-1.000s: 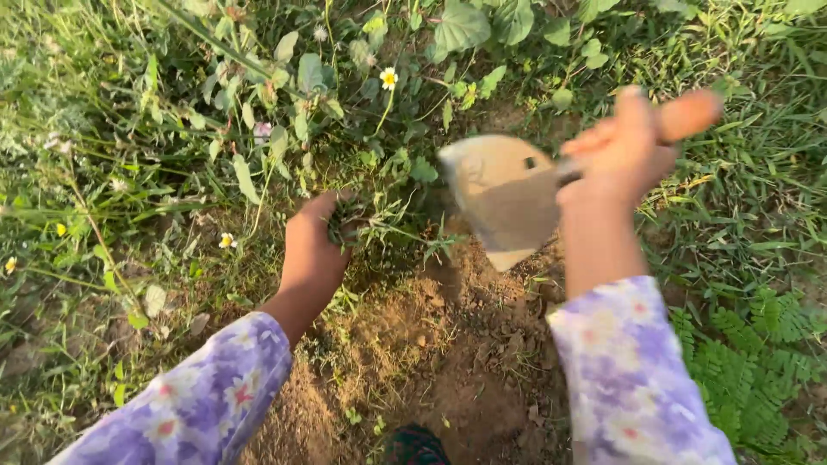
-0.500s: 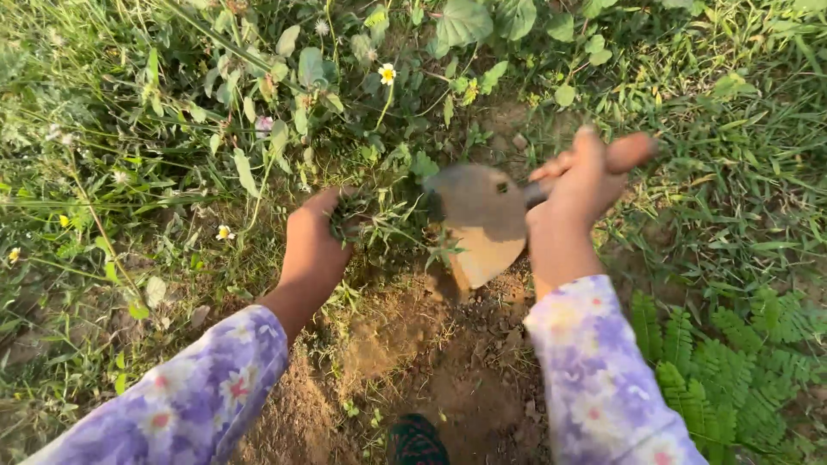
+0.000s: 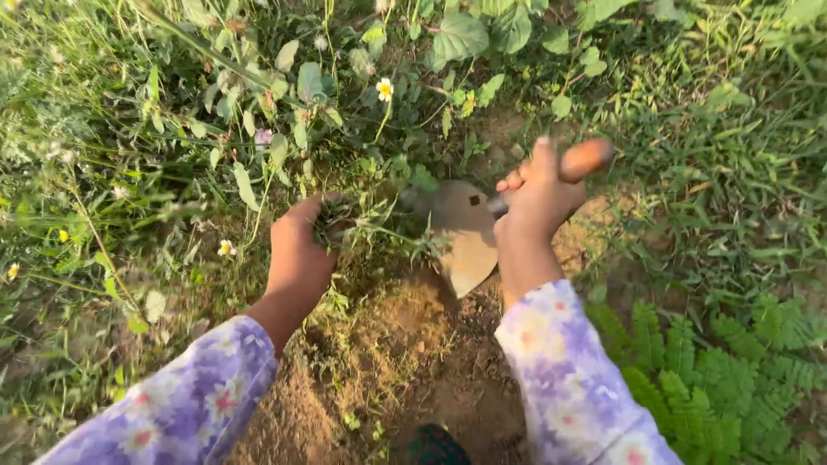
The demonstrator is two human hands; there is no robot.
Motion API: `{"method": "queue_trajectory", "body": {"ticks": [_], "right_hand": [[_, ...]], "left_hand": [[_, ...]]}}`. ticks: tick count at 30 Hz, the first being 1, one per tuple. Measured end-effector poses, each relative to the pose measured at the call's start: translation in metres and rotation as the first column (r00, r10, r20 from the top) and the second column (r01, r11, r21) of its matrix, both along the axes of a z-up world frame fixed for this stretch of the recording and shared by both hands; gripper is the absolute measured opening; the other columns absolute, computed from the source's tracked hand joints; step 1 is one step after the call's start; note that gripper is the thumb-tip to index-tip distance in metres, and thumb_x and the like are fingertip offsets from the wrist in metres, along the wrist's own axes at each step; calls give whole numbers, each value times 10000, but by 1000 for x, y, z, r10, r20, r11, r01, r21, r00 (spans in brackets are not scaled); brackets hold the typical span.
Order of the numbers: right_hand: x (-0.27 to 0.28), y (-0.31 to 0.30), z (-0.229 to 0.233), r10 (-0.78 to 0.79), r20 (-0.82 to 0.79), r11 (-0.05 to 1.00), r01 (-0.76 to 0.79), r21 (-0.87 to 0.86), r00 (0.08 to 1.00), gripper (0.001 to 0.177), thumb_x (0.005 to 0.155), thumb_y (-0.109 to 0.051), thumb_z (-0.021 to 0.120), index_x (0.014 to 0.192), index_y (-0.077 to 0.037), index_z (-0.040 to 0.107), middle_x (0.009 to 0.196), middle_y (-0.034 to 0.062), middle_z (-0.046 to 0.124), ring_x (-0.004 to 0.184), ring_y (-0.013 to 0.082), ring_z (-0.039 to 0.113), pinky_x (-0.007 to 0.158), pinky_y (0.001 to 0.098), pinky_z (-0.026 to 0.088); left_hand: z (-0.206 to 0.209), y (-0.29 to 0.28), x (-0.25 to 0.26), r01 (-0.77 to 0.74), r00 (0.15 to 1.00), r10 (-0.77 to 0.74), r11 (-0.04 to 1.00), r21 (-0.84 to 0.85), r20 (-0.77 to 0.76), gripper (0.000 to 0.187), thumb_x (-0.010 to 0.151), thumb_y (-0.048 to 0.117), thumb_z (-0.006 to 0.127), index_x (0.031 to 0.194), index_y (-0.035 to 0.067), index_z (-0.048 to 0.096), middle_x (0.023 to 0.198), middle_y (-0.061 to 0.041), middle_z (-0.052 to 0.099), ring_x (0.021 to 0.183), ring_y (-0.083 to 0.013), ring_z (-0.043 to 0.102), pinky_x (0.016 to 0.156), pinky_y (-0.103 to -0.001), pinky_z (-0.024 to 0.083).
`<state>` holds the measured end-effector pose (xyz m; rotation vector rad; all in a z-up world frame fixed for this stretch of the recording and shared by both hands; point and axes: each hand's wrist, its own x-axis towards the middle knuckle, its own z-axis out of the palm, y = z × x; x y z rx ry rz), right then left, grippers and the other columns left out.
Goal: The person clears weeds from the ground by hand and digs into the soil using a hand hoe. They pull up plants, shake off the dirt, and loosen the earth around the remaining vegetation.
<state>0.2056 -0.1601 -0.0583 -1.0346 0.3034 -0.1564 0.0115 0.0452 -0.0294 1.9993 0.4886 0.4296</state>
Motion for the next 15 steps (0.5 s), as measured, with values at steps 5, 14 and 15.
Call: {"method": "queue_trajectory", "body": {"ticks": [5, 14, 15], "right_hand": [[49, -85, 68, -186, 94, 970, 168, 176, 978, 222, 919, -143, 728, 878, -81, 519, 603, 7, 494, 450, 130, 463, 445, 357, 471], [17, 14, 26, -180, -90, 979, 187, 85, 980, 365, 876, -317, 563, 1185, -151, 463, 727, 18, 629, 435, 172, 561, 417, 343, 523], [12, 29, 4, -92, -136, 996, 92, -10, 986, 450, 862, -151, 718, 1232, -62, 478, 687, 67, 547, 449, 161, 517, 411, 343, 483]], "left_hand": [[6, -3, 6, 0, 995, 9, 995, 95, -95, 457, 789, -139, 653, 1194, 65, 709, 1050, -122, 772, 926, -208, 757, 794, -317, 576], [10, -2, 15, 27, 999, -22, 993, 112, -45, 470, 781, -132, 631, 1199, 71, 706, 1073, -128, 780, 976, -212, 768, 826, -338, 592], [14, -4, 16, 20, 997, -12, 995, 97, -76, 459, 793, -131, 629, 1192, 78, 716, 1051, -122, 793, 953, -210, 774, 812, -349, 590]]}}
